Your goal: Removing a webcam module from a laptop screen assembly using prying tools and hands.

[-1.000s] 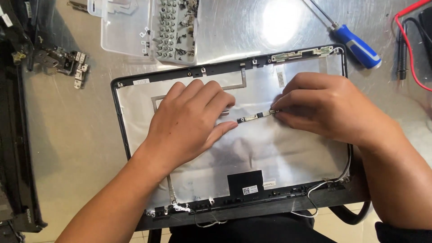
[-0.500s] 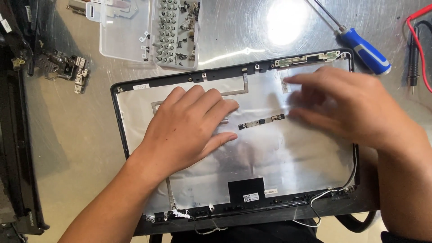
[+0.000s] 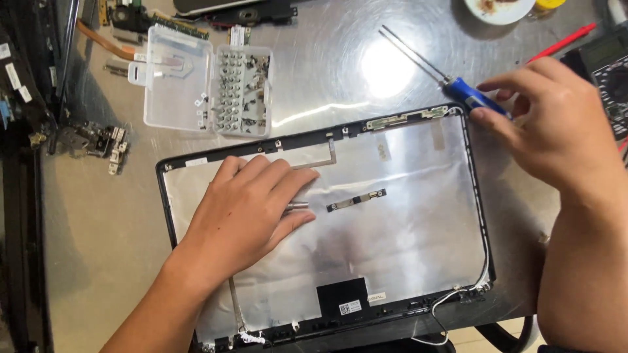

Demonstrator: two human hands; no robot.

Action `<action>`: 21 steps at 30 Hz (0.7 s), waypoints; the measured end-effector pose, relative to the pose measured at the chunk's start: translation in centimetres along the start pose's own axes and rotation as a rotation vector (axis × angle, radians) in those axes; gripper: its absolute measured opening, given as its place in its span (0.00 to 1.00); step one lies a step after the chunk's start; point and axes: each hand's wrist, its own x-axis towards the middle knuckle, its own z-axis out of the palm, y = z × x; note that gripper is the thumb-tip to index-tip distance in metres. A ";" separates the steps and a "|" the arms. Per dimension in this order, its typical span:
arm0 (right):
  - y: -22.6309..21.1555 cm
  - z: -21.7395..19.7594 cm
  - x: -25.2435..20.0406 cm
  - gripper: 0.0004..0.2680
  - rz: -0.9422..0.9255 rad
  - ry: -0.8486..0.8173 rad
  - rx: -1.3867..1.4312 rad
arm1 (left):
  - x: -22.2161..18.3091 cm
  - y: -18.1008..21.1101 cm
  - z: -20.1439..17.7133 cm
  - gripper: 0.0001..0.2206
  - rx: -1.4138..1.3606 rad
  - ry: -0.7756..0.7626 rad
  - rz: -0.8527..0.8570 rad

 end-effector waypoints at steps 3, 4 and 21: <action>-0.9 -0.3 0.5 0.09 0.036 0.002 0.022 | 0.0 0.0 -0.3 0.28 -0.052 -0.098 -0.040; -1.0 -0.3 0.6 0.09 0.042 0.014 0.010 | -0.1 -0.1 -0.4 0.28 -0.051 -0.085 -0.026; 5.0 -4.7 -2.2 0.28 0.525 0.123 0.047 | -0.1 -0.1 -0.7 0.21 -0.100 -0.089 -0.047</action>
